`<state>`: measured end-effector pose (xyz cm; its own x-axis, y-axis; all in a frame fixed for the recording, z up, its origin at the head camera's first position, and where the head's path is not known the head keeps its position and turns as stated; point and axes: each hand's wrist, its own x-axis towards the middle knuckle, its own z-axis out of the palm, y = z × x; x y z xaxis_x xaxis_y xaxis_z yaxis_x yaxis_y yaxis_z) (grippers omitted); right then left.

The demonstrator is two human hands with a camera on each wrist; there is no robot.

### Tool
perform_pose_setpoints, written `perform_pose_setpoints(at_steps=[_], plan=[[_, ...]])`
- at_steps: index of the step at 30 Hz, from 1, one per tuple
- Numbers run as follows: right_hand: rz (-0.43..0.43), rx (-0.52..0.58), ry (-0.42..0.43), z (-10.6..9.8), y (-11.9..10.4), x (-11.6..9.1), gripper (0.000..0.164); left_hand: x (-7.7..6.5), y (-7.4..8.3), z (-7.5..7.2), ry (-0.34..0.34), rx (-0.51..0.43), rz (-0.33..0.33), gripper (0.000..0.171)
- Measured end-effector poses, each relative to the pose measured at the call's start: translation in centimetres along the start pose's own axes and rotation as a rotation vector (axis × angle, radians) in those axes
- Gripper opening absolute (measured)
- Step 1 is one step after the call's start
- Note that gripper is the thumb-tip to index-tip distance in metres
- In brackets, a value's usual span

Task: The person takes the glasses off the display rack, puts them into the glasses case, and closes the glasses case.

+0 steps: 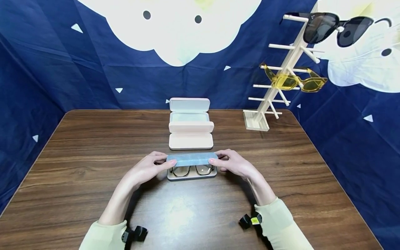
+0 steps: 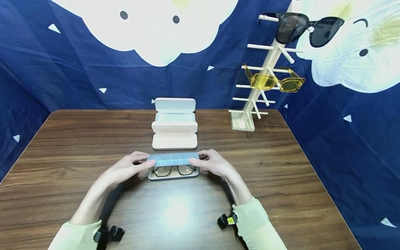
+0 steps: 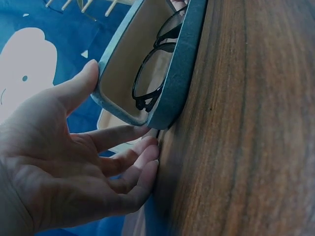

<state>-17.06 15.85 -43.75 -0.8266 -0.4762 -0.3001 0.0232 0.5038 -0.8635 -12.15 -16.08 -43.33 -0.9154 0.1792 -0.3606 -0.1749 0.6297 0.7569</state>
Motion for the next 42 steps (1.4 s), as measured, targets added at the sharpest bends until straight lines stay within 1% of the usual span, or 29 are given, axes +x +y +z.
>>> perform_pose_setpoints(at_steps=[6,11,19,23,27,31,34,36,39,42], plan=[[0.001,0.001,-0.002,-0.06,0.05,-0.03,0.041,0.09,-0.23,0.0,0.004,0.005,0.012,0.086],[0.006,0.0,-0.004,-0.07,0.01,-0.06,0.046,0.08,-0.32,0.0,0.018,0.001,0.027,0.084],[0.006,-0.002,-0.01,-0.02,-0.1,0.0,0.043,0.11,-0.42,-0.2,0.015,0.019,0.038,0.082],[0.004,-0.024,-0.004,-0.11,-0.04,-0.01,0.046,0.22,-0.55,-0.21,0.019,0.031,0.045,0.081],[0.001,-0.038,0.005,-0.19,0.09,-0.14,0.052,0.28,-0.55,-0.12,0.024,0.035,0.04,0.081],[-0.004,-0.033,0.008,-0.19,0.23,-0.22,0.052,0.13,-0.48,0.05,0.029,0.026,0.019,0.084],[-0.012,-0.036,0.005,-0.29,0.25,-0.23,0.049,0.12,-0.41,0.09,0.037,0.03,0.021,0.083],[-0.025,-0.046,0.001,-0.31,0.25,-0.24,0.047,0.17,-0.43,0.05,0.04,0.039,0.034,0.082],[-0.043,-0.08,0.004,-0.26,0.28,-0.18,0.049,0.2,-0.56,-0.09,0.04,0.052,0.045,0.081],[-0.068,-0.109,0.011,-0.07,0.38,-0.06,0.049,0.17,-0.72,-0.14,0.041,0.094,0.068,0.084]])
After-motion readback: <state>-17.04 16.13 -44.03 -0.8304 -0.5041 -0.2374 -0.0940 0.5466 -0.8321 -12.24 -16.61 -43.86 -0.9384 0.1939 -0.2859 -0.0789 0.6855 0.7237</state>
